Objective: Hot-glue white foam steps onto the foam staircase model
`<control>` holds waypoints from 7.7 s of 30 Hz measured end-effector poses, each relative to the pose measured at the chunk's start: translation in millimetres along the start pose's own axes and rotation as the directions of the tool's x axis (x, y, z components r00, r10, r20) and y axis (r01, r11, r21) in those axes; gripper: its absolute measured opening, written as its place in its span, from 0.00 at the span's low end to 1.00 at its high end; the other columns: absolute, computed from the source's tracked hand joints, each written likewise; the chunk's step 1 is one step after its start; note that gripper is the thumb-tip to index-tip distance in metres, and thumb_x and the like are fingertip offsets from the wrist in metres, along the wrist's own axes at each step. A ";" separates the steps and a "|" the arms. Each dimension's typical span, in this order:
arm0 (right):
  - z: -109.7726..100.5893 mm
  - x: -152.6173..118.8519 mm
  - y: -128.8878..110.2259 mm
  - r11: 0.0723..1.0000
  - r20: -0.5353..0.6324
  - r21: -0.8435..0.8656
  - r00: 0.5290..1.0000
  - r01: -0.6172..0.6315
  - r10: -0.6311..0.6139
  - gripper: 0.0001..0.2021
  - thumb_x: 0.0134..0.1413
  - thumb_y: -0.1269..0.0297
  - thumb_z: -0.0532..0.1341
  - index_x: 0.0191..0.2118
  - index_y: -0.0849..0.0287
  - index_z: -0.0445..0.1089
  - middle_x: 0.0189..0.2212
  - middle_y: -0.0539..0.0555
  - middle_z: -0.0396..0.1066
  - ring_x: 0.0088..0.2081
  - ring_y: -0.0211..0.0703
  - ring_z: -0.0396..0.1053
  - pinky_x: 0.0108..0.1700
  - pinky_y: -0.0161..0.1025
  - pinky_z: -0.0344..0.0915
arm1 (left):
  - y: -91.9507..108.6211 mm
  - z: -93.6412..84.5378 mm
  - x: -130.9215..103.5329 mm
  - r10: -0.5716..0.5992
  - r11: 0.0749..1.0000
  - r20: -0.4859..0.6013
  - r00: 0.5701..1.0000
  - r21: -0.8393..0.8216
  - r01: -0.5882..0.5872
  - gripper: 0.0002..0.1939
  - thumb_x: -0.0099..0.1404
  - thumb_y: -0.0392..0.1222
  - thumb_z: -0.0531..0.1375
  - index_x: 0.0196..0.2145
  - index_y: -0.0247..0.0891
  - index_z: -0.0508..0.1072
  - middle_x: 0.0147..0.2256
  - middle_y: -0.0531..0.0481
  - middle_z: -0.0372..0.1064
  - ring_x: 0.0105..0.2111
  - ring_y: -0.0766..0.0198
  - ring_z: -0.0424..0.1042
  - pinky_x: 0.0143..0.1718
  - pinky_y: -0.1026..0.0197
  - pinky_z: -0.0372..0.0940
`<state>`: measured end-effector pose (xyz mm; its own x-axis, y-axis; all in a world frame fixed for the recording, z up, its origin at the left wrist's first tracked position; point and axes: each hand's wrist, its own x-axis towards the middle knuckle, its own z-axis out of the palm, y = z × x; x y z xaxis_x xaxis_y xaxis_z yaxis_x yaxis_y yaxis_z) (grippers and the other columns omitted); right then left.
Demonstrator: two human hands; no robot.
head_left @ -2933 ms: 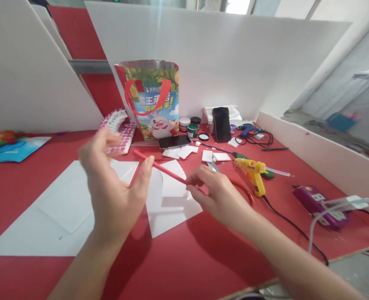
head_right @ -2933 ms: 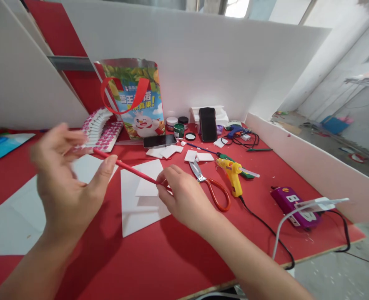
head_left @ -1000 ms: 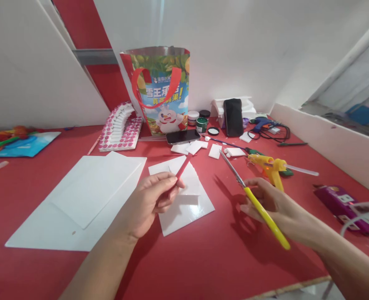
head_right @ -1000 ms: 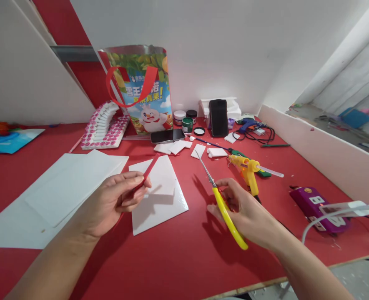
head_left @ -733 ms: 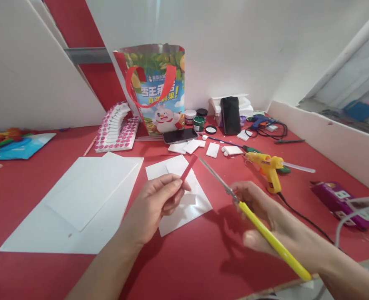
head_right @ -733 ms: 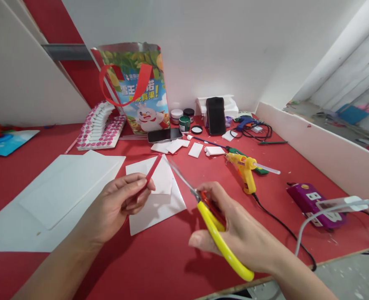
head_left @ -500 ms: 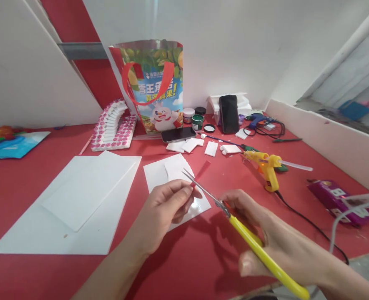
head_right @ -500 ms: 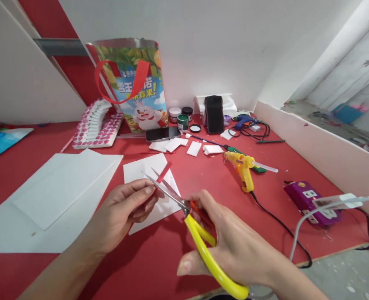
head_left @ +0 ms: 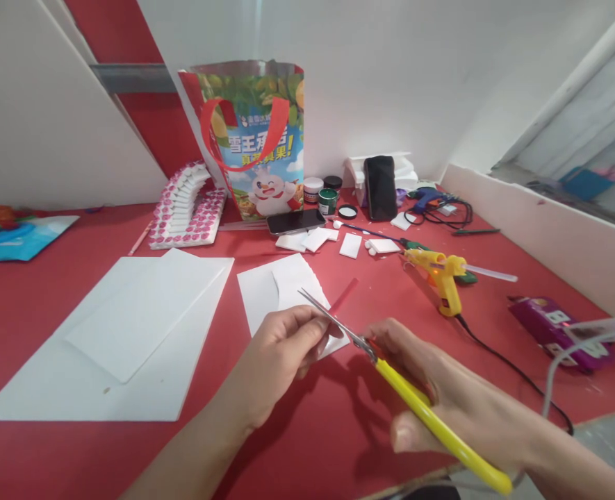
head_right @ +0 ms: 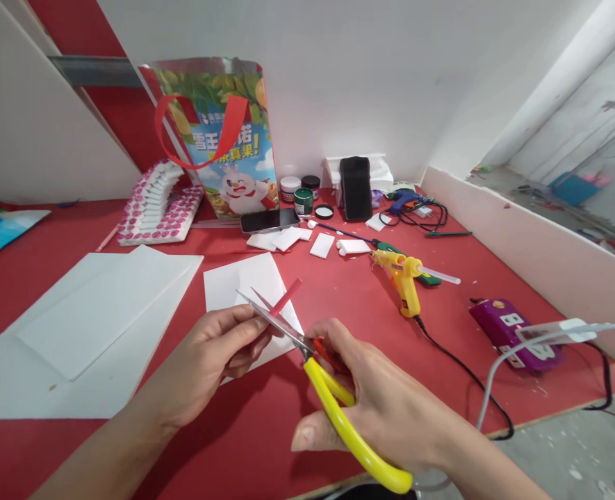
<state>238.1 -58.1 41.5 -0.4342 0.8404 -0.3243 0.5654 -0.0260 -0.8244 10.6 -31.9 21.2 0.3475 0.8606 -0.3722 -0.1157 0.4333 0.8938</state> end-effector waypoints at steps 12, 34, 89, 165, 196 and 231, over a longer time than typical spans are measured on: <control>1.9 -2.4 8.5 0.997 -0.013 0.079 1.000 -0.024 0.025 0.28 0.47 0.41 0.69 0.46 0.56 0.68 0.33 0.49 0.67 0.32 0.39 0.62 0.32 0.32 0.63 | -2.8 6.8 2.5 -0.037 0.999 -0.018 0.999 0.036 0.038 0.11 0.66 0.45 0.58 0.28 0.37 0.69 0.22 0.58 0.54 0.21 0.72 0.47 0.22 0.64 0.43; -20.3 -22.2 16.2 0.922 0.114 0.219 0.947 -0.320 0.302 0.22 0.53 0.41 0.65 0.33 0.57 0.66 0.21 0.42 0.52 0.21 0.31 0.49 0.21 0.31 0.50 | -18.1 54.7 32.0 -0.297 0.946 0.045 0.954 -0.118 0.300 0.05 0.58 0.34 0.56 0.25 0.34 0.69 0.21 0.58 0.56 0.16 0.77 0.44 0.17 0.69 0.36; -33.8 153.1 -18.6 0.472 0.009 -0.877 0.985 0.091 -0.173 0.15 0.62 0.80 0.51 0.42 0.70 0.75 0.46 0.70 0.73 0.51 0.54 0.69 0.51 0.42 0.62 | 14.6 -18.9 -37.1 0.289 0.718 -0.192 0.938 0.691 -0.080 0.16 0.72 0.56 0.49 0.36 0.43 0.68 0.21 0.55 0.65 0.18 0.65 0.60 0.26 0.62 0.58; 44.5 49.5 -17.3 0.883 -0.029 0.468 0.999 0.030 -0.018 0.12 0.57 0.54 0.63 0.32 0.59 0.70 0.19 0.47 0.69 0.18 0.35 0.67 0.21 0.31 0.62 | -33.8 2.1 -33.8 0.156 0.984 -0.293 0.943 -0.034 -0.174 0.12 0.64 0.50 0.66 0.35 0.38 0.77 0.27 0.53 0.69 0.27 0.68 0.66 0.31 0.66 0.64; -19.0 22.4 10.7 0.617 -0.284 -0.787 0.890 -0.003 -0.357 0.08 0.63 0.63 0.55 0.34 0.56 0.69 0.28 0.58 0.72 0.25 0.47 0.68 0.27 0.40 0.59 | 23.3 -11.1 6.0 0.223 0.949 -0.288 0.931 -0.155 -0.275 0.08 0.56 0.42 0.70 0.30 0.35 0.79 0.29 0.48 0.77 0.29 0.66 0.70 0.31 0.65 0.67; -3.5 87.7 1.0 0.786 -0.240 -0.410 0.776 0.464 -0.583 0.34 0.48 0.37 0.68 0.51 0.57 0.63 0.40 0.56 0.69 0.38 0.47 0.71 0.40 0.42 0.71 | 5.9 -39.2 19.0 0.270 0.892 -0.450 0.851 -0.215 -0.397 0.07 0.53 0.41 0.74 0.29 0.37 0.81 0.29 0.51 0.78 0.28 0.67 0.75 0.33 0.67 0.72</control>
<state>203.0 17.5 13.9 -0.4986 0.7973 0.3402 0.5301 0.5910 -0.6080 -20.0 -2.5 9.6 -0.1543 0.9700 -0.1881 -0.4411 0.1027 0.8915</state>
